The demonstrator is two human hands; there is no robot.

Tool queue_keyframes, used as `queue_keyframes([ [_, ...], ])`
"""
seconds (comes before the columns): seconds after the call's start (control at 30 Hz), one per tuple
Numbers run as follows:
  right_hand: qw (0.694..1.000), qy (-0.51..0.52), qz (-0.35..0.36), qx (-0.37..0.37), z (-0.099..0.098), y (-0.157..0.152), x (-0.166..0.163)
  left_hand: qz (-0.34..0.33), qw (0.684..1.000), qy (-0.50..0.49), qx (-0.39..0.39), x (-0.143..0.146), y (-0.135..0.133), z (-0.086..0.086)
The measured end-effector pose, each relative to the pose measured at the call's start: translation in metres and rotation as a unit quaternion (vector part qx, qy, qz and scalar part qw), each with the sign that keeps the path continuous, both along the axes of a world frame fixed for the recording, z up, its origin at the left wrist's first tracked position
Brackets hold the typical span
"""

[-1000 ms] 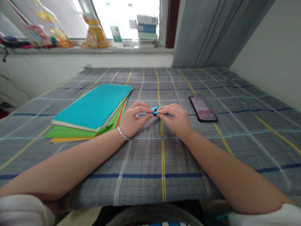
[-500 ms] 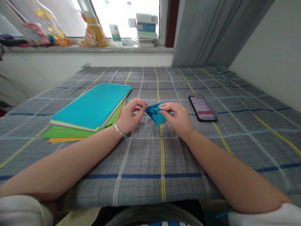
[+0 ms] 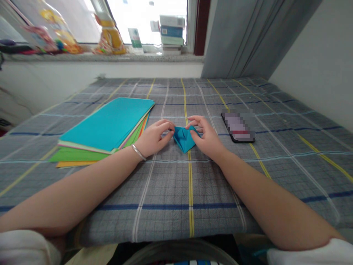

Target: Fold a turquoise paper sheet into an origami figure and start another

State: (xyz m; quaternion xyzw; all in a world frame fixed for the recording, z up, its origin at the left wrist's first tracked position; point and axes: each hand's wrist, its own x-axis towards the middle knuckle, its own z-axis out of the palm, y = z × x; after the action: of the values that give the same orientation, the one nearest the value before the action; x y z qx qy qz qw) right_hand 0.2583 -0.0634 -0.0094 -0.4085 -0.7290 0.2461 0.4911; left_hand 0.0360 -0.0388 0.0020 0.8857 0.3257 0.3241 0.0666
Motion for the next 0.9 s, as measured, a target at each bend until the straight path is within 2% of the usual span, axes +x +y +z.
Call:
queue_keyframes([
  [0.2, 0.997, -0.05, -0.027, 0.051, 0.008, -0.002, 0.014, 0.02, 0.996, 0.073, 0.046, -0.008, 0.004, 0.005],
  [0.43, 0.977, -0.158, -0.058, 0.133, 0.014, 0.006, 0.034, 0.021, 0.996, 0.072, 0.038, -0.014, 0.009, 0.008],
  [0.63, 0.965, -0.227, -0.063, 0.116, 0.02, 0.003, 0.045, 0.038, 0.998, 0.053, -0.007, -0.016, 0.009, 0.01],
  [0.77, 0.963, -0.249, -0.05, 0.093, 0.023, 0.003, 0.051, 0.027, 0.998, 0.05, -0.029, -0.021, 0.013, 0.009],
  [0.9, 0.957, -0.265, -0.045, 0.104, 0.021, 0.007, 0.058, 0.016, 0.998, 0.043, -0.032, -0.026, 0.019, 0.005],
])
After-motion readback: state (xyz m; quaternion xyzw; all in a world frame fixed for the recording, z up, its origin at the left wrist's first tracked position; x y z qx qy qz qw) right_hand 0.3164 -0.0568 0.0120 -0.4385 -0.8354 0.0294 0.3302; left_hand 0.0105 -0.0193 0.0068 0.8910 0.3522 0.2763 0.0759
